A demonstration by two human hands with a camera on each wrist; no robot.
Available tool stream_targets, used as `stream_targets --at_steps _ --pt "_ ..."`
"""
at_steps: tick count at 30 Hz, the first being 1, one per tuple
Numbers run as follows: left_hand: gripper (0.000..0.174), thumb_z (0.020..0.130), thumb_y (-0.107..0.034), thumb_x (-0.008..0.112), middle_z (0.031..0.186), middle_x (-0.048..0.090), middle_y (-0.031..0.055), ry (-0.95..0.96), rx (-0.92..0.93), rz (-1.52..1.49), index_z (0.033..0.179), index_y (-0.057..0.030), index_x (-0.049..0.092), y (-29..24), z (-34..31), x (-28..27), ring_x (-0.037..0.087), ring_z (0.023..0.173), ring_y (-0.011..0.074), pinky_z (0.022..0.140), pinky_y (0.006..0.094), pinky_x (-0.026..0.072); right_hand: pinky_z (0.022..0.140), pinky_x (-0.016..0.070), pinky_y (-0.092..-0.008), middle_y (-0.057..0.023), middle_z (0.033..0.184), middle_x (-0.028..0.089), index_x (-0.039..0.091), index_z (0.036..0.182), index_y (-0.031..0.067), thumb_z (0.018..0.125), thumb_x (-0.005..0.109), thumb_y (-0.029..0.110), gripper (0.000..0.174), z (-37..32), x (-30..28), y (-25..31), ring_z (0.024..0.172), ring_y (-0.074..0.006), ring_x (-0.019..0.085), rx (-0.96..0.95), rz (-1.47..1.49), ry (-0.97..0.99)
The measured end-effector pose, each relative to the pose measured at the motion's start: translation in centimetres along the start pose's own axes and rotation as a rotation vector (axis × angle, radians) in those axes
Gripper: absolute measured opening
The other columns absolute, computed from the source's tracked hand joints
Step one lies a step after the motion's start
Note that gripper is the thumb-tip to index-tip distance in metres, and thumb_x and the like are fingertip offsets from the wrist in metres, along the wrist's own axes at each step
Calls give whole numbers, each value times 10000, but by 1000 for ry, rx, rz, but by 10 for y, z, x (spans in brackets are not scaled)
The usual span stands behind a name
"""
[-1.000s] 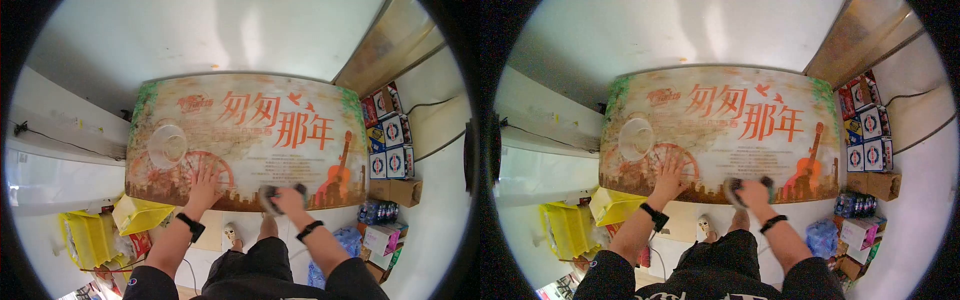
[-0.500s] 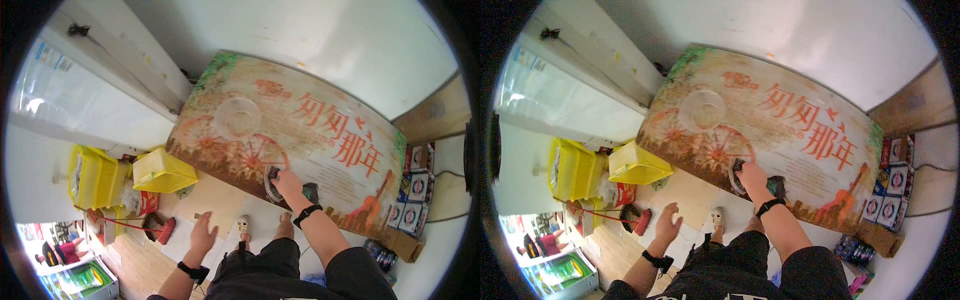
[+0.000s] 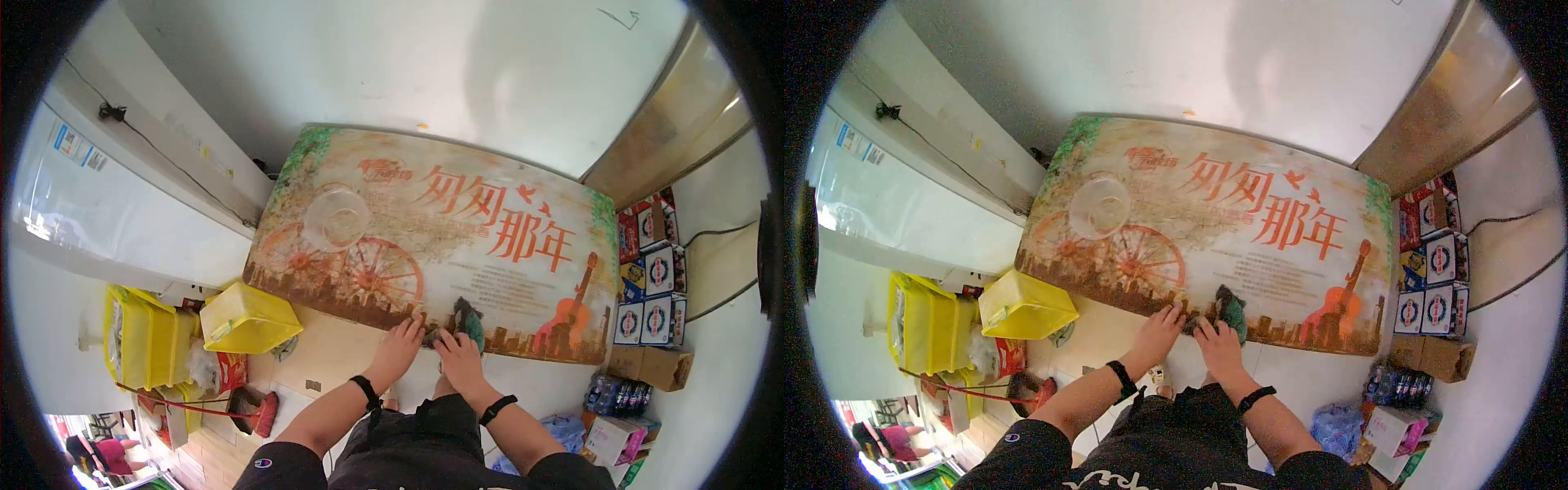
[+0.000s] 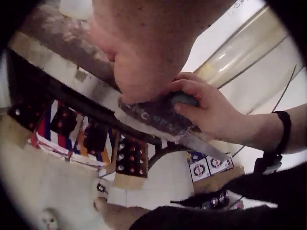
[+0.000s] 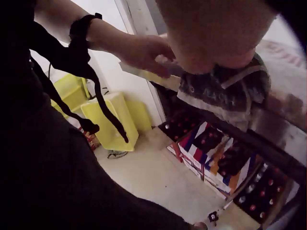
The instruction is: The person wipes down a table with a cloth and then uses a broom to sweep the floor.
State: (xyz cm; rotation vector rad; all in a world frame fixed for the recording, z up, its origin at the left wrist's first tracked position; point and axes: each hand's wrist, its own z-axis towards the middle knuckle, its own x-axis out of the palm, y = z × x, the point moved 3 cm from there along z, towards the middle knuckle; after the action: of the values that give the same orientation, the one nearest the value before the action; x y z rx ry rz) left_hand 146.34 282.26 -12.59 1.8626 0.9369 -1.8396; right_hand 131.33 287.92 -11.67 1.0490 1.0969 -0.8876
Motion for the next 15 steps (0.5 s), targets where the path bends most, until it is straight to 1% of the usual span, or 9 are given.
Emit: stream_targets --at_steps 2,4,5,6,7,8,10,14,15 --pt "460 826 -108 500 1349 414 178 -10 16 -13 1266 18 467 -17 -6 7 442 1209 314 989 396 395 789 459 -388 -102 1118 532 627 1001 94 749 586 94 255 -3 10 -5 925 -323 540 -12 64 -24" --pt "475 828 -111 495 1357 407 174 -109 109 -111 1281 27 453 -32 -12 11 430 1218 311 979 392 398 813 454 -390 -107 1096 547 623 997 78 773 597 98 226 2 21 -14 943 -339 534 369 319 -85" --pt "466 832 -108 491 1343 419 180 -107 133 -99 1269 50 457 -36 -11 15 428 1218 313 984 402 390 813 454 -390 -107 1096 547 623 997 78 773 597 98 226 7 27 -13 943 -339 534 369 328 -78" --pt "466 832 -108 491 1343 419 180 -97 130 -100 1269 50 457 -36 -12 14 428 1218 313 984 402 390 836 452 -395 -118 1105 551 622 1010 78 786 604 110 227 22 22 -13 973 -343 532 443 516 -154" --pt "445 832 -103 488 1340 424 184 -89 22 -111 1248 54 472 -32 -9 10 430 1220 313 994 406 381 860 450 -400 -128 1115 556 621 1023 78 800 612 122 228 34 17 -13 1002 -347 531 522 699 -235" --pt "426 832 -99 484 1337 430 188 -87 -79 -123 1228 59 487 -29 -3 7 433 1222 314 1004 409 373 860 450 -400 -128 1115 556 621 1023 78 800 612 122 228 44 13 -11 1002 -347 531 532 694 -240" --pt "411 831 -93 483 1345 424 191 -76 -117 -66 1213 58 496 -12 1 6 425 1234 317 1014 409 365 883 452 -401 -128 1215 530 595 1122 99 821 616 147 306 62 2 -1 1060 -334 529 173 503 -175" --pt "386 851 -128 488 1386 396 172 18 -162 -73 1200 37 506 14 10 9 380 1285 309 1028 410 354 914 442 -421 -119 1294 483 515 1255 120 826 600 170 440 48 14 -9 1070 -320 530 101 352 4" --pt "387 841 -122 490 1393 387 167 -73 -100 -90 1193 39 511 16 14 -1 380 1284 313 1036 404 352 903 444 -417 -103 1334 455 488 1289 129 837 581 172 463 43 5 -7 1095 -306 521 121 309 73"
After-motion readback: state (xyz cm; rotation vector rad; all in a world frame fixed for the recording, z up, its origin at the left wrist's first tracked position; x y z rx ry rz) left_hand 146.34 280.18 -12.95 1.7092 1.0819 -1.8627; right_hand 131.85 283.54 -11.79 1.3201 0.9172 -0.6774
